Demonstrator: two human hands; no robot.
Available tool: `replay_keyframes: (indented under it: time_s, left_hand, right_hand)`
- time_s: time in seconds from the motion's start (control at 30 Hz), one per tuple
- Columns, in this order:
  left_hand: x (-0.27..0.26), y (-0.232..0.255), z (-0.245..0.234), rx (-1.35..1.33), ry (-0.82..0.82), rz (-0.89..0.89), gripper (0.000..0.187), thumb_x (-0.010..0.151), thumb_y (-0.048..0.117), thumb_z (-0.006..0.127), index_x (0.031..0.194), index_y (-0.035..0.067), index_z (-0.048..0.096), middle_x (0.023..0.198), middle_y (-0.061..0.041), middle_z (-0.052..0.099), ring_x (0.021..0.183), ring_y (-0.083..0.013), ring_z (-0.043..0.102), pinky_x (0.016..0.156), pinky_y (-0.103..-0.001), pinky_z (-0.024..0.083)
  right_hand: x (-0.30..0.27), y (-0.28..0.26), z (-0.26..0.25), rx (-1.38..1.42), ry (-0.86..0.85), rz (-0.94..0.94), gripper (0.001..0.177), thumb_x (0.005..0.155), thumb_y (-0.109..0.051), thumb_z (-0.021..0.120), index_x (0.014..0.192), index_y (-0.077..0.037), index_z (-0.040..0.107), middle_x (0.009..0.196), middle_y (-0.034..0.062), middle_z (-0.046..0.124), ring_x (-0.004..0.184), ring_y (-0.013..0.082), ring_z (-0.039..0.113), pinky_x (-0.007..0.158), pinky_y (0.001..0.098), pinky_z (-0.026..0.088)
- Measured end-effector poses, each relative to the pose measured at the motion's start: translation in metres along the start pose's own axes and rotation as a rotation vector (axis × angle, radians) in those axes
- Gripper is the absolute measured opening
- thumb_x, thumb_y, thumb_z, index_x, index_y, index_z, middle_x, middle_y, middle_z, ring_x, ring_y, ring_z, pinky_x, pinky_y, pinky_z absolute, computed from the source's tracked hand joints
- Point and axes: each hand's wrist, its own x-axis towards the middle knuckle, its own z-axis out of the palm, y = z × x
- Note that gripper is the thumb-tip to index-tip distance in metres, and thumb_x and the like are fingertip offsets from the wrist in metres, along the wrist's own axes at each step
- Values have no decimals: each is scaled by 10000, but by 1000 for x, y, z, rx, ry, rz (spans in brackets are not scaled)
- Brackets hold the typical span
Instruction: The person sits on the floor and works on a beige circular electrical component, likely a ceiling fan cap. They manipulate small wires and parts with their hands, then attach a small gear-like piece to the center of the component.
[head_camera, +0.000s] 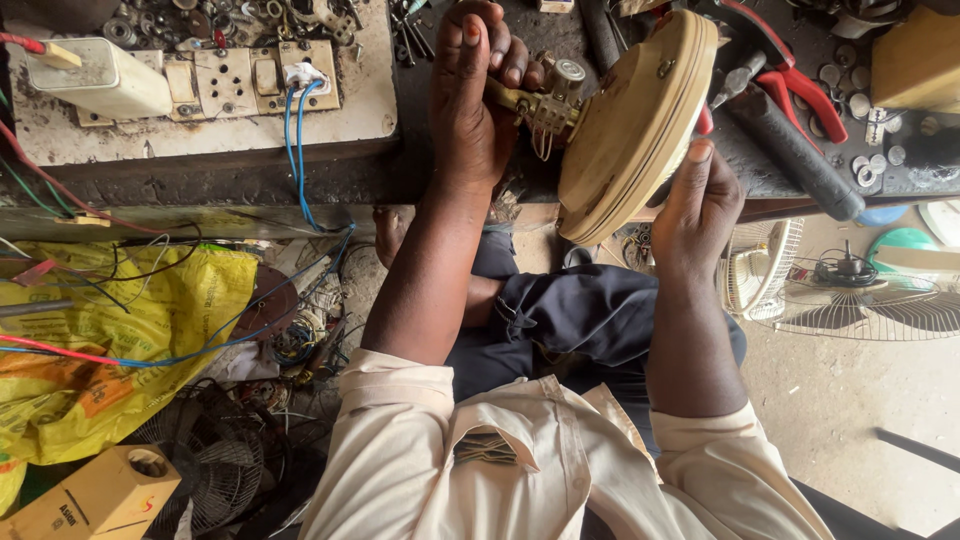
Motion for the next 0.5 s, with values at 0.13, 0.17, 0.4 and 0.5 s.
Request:
replay_keyframes:
  time_s: [0.13, 0.17, 0.4, 0.5]
  left_hand:
    - [0, 1, 0, 10, 5, 5, 236, 1140, 304, 600, 1283, 116, 587, 907, 24, 490, 805, -78, 505, 789, -294, 485]
    - [1, 1, 0, 4, 7, 6, 239, 1138, 306, 600, 1282, 115, 587, 906, 24, 491, 802, -78, 505, 786, -291, 484]
    - [1, 3, 6, 38, 52, 18, 216, 1129, 295, 617, 1241, 110, 602, 883, 28, 483, 797, -84, 503, 778, -289, 485]
    - [0, 4, 9, 38, 72, 3, 211, 1122, 293, 624, 1229, 112, 602, 885, 27, 486, 800, -87, 504, 782, -291, 487]
  right_hand:
    - [-7, -12, -9, -69, -84, -153, 373, 1218, -322, 547, 1027, -7, 608, 859, -30, 558, 789, 20, 459, 736, 184, 386]
    - [-9, -15, -10, -106, -89, -171, 352, 1222, -303, 565, 1039, -4, 597, 891, -18, 562, 814, 29, 473, 756, 192, 401]
    - [-14, -43, -10, 123, -185, -64, 344, 1125, -253, 690, 1315, -6, 544, 1171, 61, 656, 988, 101, 632, 895, 260, 534]
    - [-12, -48, -6, 315, -240, -107, 439, 1086, -233, 744, 1370, -31, 477, 1406, 98, 592, 1178, 130, 639, 1040, 296, 557]
